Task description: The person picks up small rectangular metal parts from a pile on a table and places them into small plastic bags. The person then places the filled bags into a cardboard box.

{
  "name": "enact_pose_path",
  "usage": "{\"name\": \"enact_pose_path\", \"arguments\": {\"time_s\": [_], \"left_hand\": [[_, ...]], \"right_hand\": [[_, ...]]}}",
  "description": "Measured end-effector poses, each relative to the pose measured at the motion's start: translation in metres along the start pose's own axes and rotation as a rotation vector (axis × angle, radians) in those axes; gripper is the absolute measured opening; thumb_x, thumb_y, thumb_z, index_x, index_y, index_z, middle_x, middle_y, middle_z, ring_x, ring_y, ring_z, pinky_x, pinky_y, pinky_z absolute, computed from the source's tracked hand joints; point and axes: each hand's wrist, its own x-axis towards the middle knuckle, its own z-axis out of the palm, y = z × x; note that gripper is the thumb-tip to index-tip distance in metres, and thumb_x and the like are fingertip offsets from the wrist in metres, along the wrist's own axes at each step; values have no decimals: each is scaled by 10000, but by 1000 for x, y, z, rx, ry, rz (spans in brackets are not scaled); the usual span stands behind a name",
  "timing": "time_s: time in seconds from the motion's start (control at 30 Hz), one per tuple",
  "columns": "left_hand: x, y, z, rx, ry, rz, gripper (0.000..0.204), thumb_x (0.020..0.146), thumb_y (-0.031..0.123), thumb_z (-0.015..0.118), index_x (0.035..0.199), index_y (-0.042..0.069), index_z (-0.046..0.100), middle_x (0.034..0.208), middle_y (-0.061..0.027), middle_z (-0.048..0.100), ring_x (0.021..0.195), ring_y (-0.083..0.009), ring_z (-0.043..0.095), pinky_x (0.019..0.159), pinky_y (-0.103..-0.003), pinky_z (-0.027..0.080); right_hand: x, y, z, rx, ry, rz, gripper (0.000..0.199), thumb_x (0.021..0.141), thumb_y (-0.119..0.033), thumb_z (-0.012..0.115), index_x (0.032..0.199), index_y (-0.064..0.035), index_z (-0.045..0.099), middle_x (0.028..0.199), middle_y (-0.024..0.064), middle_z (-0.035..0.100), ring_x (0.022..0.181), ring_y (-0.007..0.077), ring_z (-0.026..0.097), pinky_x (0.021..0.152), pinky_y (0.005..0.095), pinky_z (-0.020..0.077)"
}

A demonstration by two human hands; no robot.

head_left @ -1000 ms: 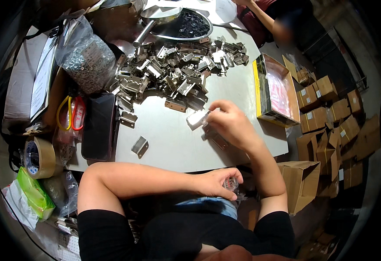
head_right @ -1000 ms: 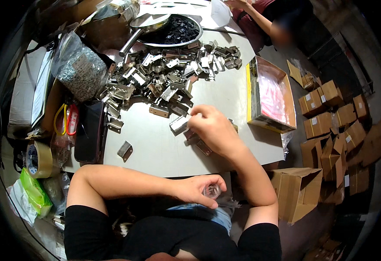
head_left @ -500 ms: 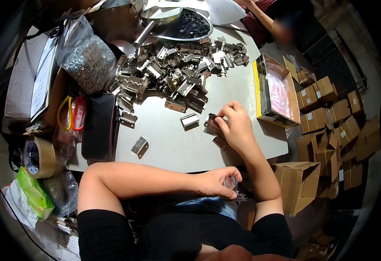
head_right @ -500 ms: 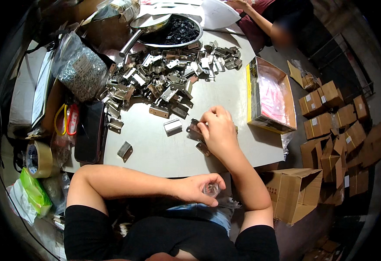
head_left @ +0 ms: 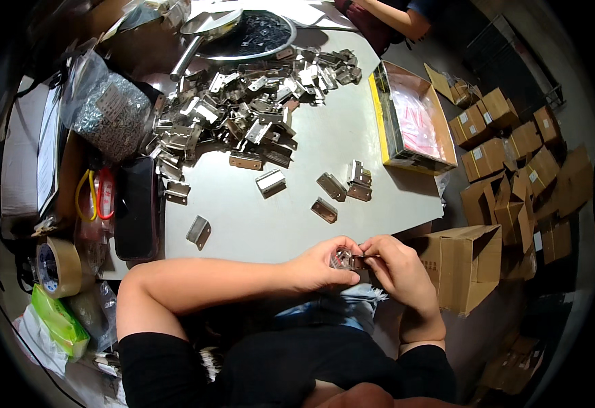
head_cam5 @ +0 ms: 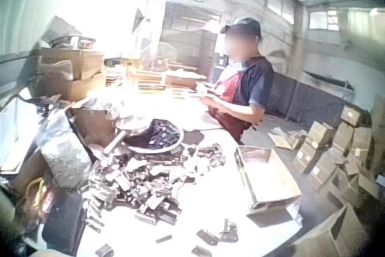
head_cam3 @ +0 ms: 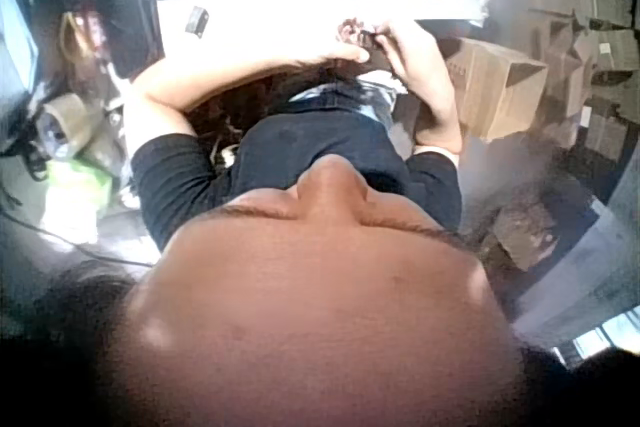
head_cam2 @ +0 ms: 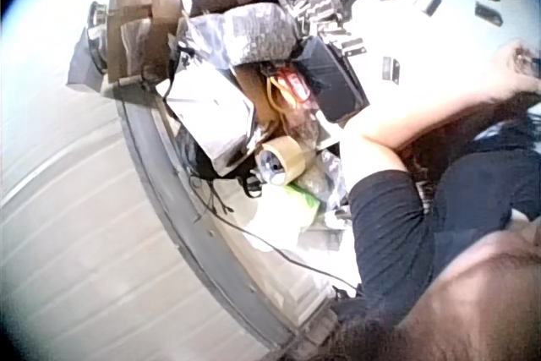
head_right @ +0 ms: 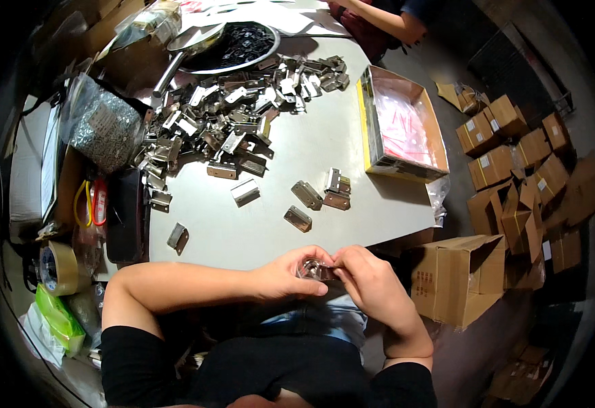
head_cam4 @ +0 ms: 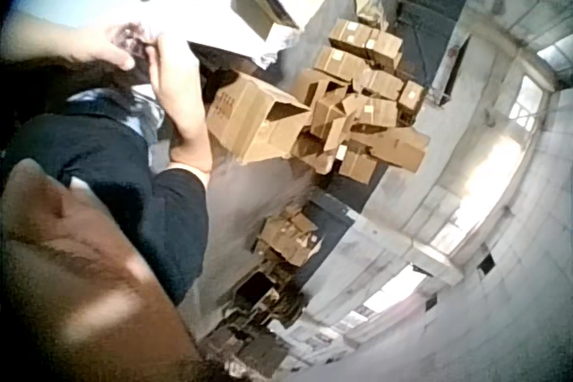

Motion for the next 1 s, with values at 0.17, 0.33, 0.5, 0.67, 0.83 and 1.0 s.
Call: {"name": "enact_pose_path", "arguments": {"time_s": [0.17,0.33,0.5,0.67,0.83,1.0], "left_hand": [[-2,3,5,189,27,71,535,829,109,768,1251,71,440,1037,-4,530,911,-73,525,787,-236,460],[-1,4,4,185,-17,53,585,819,134,783,1268,64,414,998,2,517,898,-74,517,791,-241,453],[0,1,2,121,-111,-73,590,800,178,798,1241,72,421,973,-2,516,817,-63,514,668,-204,445],[-4,12,4,-5,-217,-208,605,786,206,812,1230,82,420,979,7,504,769,-47,500,588,-186,420],[-7,15,10,134,-154,-25,613,794,207,806,1239,57,412,1026,-3,491,908,-79,497,770,-217,445],[-1,7,6,256,-138,115,607,849,254,758,1277,50,379,1022,-14,489,937,-91,492,800,-238,440]], "right_hand": [[1,4,-5,77,8,81,146,785,23,684,912,-4,616,841,141,630,762,325,632,674,369,516],[7,5,-7,152,-27,-125,198,749,13,723,936,-26,670,863,126,639,769,289,642,686,342,523],[15,1,-18,135,-125,-217,188,742,-1,740,921,-43,700,870,92,614,750,245,633,677,316,519],[19,1,-19,252,-154,-293,174,725,-38,784,885,-40,716,832,70,631,736,201,635,657,294,510],[25,11,-16,356,-288,-97,156,743,-64,760,858,-15,666,804,116,660,727,267,645,664,329,516],[26,2,-11,179,-213,-107,141,745,-64,757,826,-13,654,821,121,660,745,280,648,655,325,511]]}}
